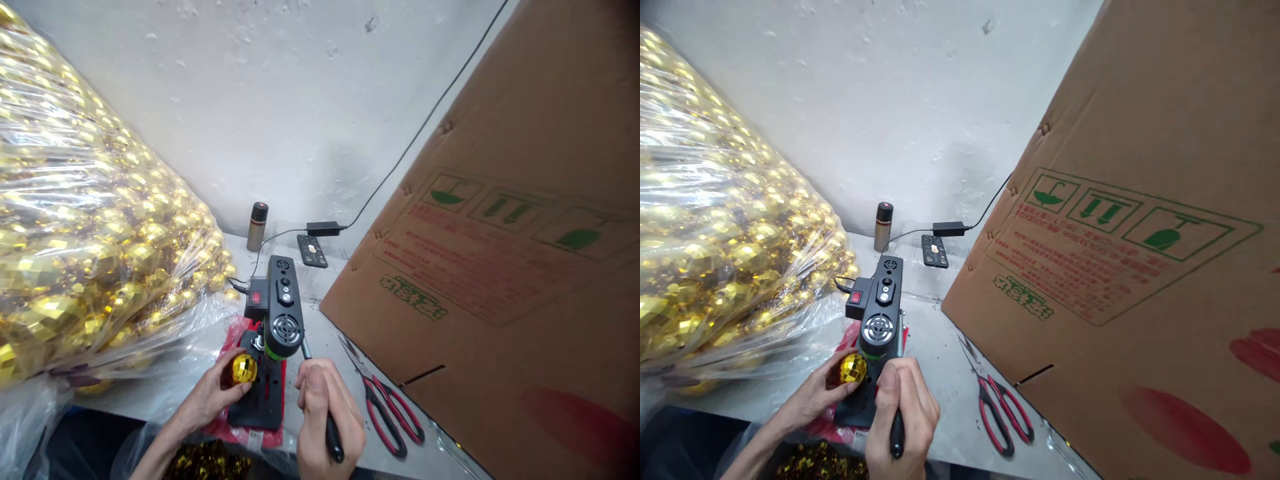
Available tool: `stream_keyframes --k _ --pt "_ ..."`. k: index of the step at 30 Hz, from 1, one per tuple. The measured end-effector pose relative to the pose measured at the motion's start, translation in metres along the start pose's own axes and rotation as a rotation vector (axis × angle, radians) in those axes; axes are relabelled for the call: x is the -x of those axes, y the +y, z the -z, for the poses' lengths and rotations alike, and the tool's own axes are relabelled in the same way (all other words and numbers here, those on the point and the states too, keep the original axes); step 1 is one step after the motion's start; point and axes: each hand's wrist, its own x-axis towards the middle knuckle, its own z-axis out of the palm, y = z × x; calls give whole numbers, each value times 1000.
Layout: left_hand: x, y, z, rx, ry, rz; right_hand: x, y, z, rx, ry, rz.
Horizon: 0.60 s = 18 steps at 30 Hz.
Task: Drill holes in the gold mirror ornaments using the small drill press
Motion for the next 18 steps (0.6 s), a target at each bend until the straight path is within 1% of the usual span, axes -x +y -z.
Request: stream_keyframes --k 4,7,9,13,18 --pt "0 6 -8 -214 50 -90 1 0 0 8 1 9" --pt "-1 10 -20 -367 118 -180 0 -1 0 18 14 17" --pt "-1 12 -30 -438 142 -213 -1 -2 0 31 17 31" --pt "2 16 -44 -508 146 -229 -2 -3 1 41 10 38" --pt "-4 14 -50 -559 180 -250 7 1 2 -3 -1 15"
